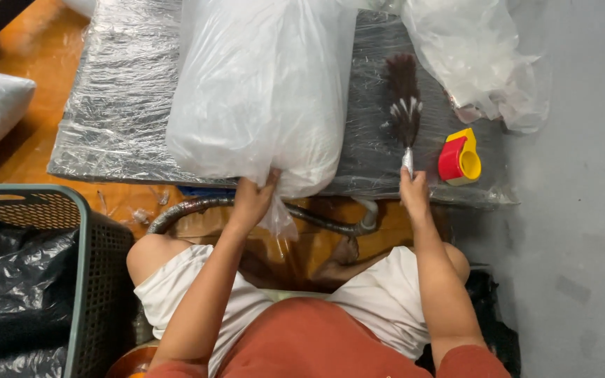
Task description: The person cleans a plastic pillow cover with a duster, inserts a pillow into the cover, and seals the opening by hand.
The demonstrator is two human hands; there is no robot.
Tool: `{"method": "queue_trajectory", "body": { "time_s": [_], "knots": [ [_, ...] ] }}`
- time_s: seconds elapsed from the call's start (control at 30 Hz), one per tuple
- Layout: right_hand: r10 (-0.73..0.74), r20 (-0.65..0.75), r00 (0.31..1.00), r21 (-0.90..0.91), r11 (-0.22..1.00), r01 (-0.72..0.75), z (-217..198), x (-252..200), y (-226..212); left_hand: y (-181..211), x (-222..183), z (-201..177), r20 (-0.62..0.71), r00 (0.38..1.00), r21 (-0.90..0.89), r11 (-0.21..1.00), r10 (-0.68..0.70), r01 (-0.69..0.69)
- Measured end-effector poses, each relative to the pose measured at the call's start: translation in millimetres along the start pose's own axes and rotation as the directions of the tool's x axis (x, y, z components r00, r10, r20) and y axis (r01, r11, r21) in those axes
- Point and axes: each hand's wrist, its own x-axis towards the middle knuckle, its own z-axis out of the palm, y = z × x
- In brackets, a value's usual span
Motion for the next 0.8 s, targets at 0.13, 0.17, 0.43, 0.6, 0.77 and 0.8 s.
{"method": "queue_trajectory", "body": {
  "time_s": [0.13,0.17,0.43,0.6,0.77,0.8],
  "knots": [
    [-0.111,-0.111,0.988,0.221,0.966,0.134,-18,-67,-64,5,24,10,-0.022,1.0,-0.046,0.999,0.01,-0.011],
    [-0.199,-0.157,0.967,0.204,0.952,0.229,-17,-71,-61,5,28,11,-0.034,0.999,-0.045,0.999,0.009,-0.01],
    [-0.722,0.025,0.691,-0.07,0.689,0.722,-45,-131,-99,-32,-25,18,-0.101,0.962,-0.106,0.964,-0.254,0.243],
    [-0.838,0.359,0.411,-0.199,0.362,0.911,-65,-159,-140,-95,-65,4,-0.077,0.94,-0.081,0.942,-0.331,0.325],
    [-0.714,0.146,0.685,-0.057,0.685,0.726,-41,-125,-119,-16,-74,-38,-0.074,0.861,-0.096,0.863,-0.503,0.496],
    [-0.716,0.145,0.683,-0.053,0.684,0.728,-38,-134,-125,-23,-76,-37,-0.078,0.862,-0.095,0.864,-0.501,0.494]
  ]
}}
